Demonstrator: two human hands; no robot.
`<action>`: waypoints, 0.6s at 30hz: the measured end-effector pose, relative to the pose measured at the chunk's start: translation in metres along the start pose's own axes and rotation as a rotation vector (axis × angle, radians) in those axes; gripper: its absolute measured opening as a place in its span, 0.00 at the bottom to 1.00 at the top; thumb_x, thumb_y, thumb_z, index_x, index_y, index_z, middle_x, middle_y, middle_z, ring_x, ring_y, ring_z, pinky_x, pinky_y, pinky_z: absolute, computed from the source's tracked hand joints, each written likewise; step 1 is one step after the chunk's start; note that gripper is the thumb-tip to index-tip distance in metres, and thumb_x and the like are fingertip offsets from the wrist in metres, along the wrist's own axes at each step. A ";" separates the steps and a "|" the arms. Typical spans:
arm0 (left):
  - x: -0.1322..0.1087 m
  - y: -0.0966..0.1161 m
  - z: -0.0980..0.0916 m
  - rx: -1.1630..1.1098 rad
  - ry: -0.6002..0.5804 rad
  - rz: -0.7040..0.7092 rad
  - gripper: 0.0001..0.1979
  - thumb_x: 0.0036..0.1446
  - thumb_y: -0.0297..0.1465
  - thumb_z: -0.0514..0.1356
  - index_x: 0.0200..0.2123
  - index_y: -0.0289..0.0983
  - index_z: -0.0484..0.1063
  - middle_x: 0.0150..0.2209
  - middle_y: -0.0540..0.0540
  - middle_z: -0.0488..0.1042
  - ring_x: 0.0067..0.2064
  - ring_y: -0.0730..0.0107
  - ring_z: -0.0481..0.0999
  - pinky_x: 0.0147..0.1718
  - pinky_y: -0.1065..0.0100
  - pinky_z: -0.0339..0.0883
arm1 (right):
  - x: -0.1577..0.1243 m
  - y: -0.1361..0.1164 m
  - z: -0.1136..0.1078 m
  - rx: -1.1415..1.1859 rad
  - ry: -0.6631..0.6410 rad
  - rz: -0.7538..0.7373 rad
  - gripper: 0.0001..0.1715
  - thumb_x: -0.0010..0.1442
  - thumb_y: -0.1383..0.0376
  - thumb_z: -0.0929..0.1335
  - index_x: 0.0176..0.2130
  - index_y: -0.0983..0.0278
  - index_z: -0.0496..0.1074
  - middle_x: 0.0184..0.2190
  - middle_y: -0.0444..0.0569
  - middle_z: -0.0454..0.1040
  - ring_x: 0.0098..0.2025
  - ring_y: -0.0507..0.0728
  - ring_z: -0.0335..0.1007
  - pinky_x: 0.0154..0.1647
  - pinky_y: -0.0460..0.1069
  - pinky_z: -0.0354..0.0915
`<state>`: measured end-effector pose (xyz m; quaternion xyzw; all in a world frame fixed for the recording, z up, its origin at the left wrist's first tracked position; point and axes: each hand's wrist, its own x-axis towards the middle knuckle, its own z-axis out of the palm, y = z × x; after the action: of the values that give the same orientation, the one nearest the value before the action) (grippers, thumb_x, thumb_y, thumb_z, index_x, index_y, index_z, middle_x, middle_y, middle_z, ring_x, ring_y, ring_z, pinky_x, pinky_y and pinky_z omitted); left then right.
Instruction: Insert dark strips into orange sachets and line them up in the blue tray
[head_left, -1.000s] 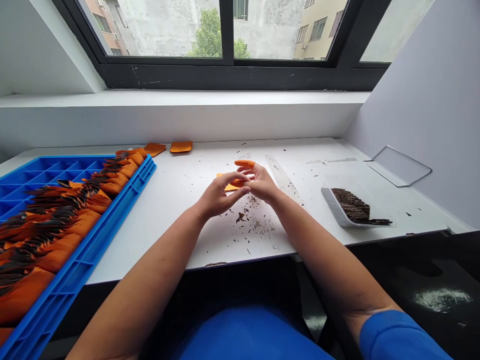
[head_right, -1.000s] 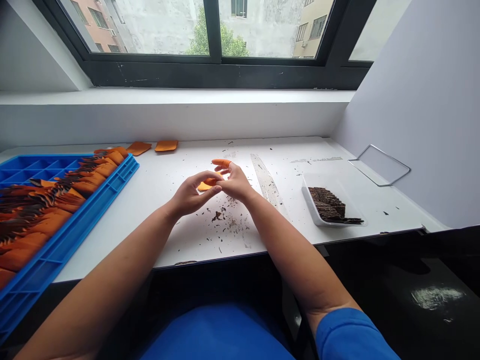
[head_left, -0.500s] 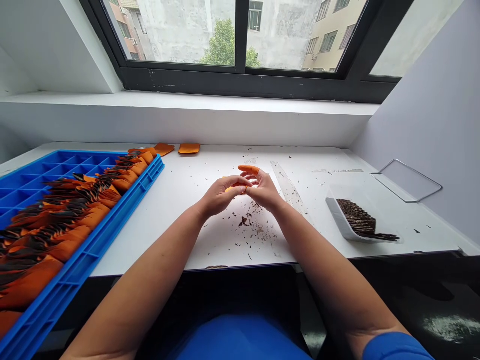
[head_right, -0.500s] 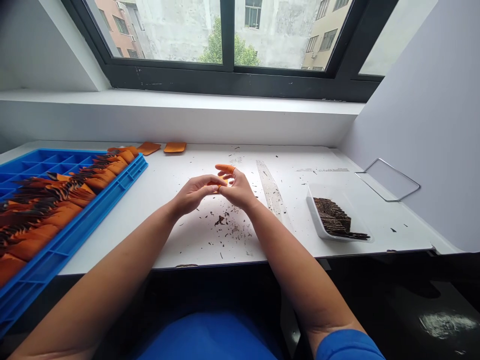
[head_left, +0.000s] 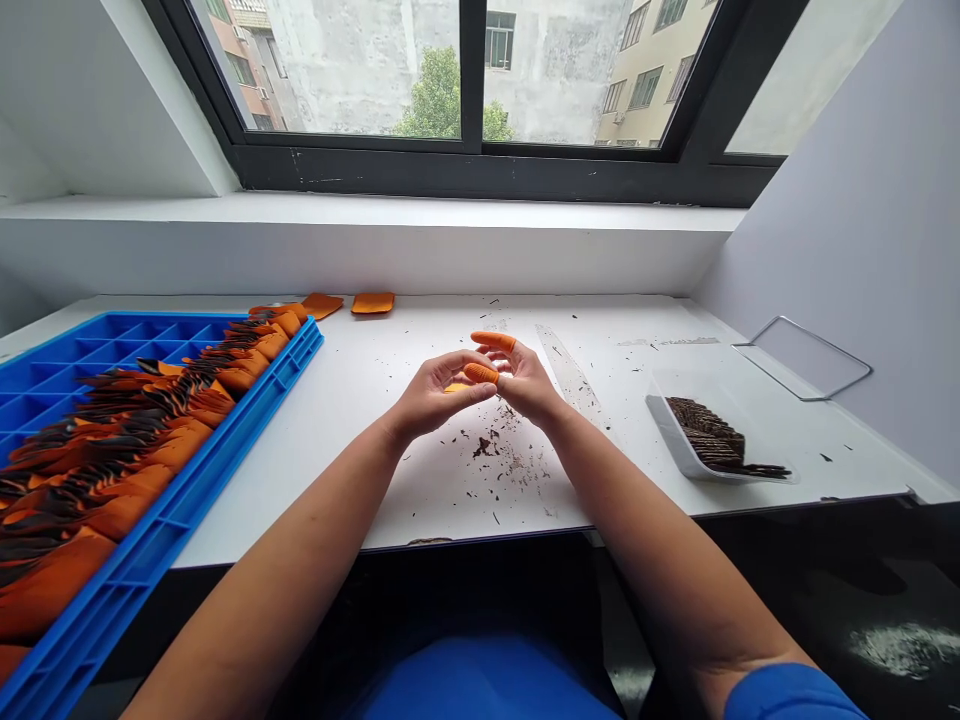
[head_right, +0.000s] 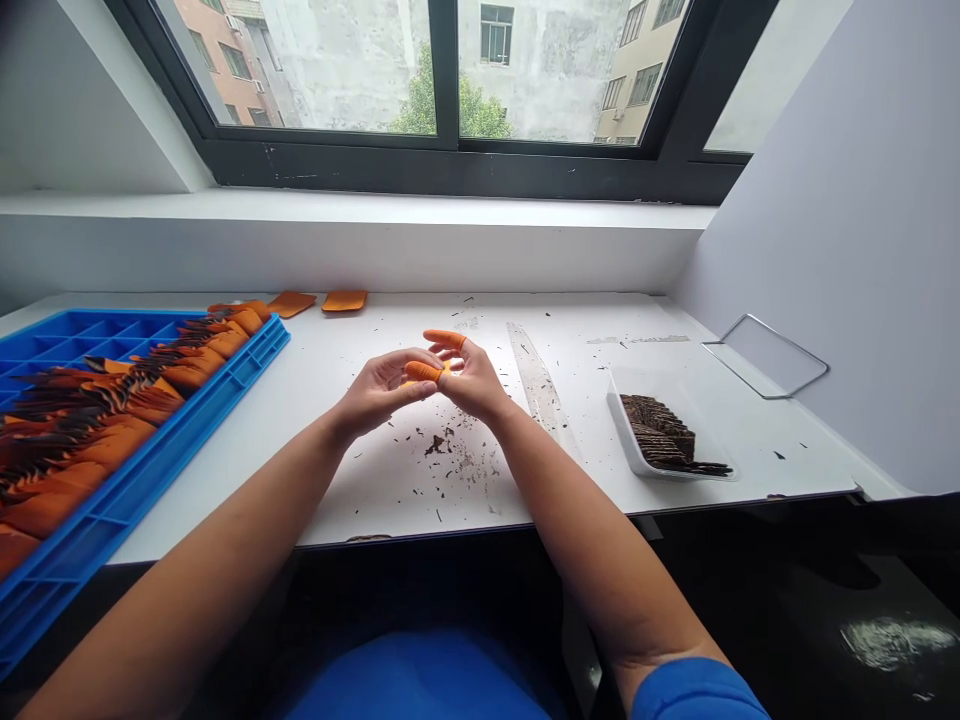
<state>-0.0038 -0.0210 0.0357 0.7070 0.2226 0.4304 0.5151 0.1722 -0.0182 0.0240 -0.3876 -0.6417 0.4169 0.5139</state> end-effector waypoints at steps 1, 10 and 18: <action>0.000 0.000 0.000 -0.013 -0.012 -0.014 0.10 0.55 0.35 0.71 0.40 0.40 0.79 0.49 0.42 0.80 0.60 0.52 0.74 0.60 0.46 0.67 | 0.000 0.001 0.000 -0.018 0.002 -0.006 0.37 0.48 0.47 0.79 0.53 0.57 0.74 0.49 0.52 0.76 0.51 0.63 0.72 0.55 0.62 0.68; 0.000 0.001 -0.001 0.083 -0.093 -0.072 0.10 0.50 0.35 0.73 0.34 0.39 0.80 0.50 0.40 0.80 0.69 0.45 0.62 0.66 0.39 0.54 | -0.003 0.000 0.002 -0.106 -0.053 -0.044 0.34 0.46 0.51 0.80 0.52 0.55 0.75 0.47 0.49 0.76 0.49 0.61 0.72 0.55 0.62 0.66; -0.001 -0.002 0.000 0.106 -0.084 -0.081 0.12 0.48 0.37 0.75 0.33 0.38 0.80 0.36 0.45 0.80 0.45 0.59 0.79 0.51 0.53 0.70 | -0.005 -0.004 0.003 -0.139 -0.005 -0.061 0.39 0.45 0.51 0.80 0.54 0.55 0.73 0.51 0.50 0.74 0.53 0.63 0.69 0.58 0.64 0.63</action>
<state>-0.0041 -0.0206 0.0335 0.7412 0.2518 0.3666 0.5027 0.1700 -0.0250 0.0256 -0.4017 -0.6820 0.3563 0.4965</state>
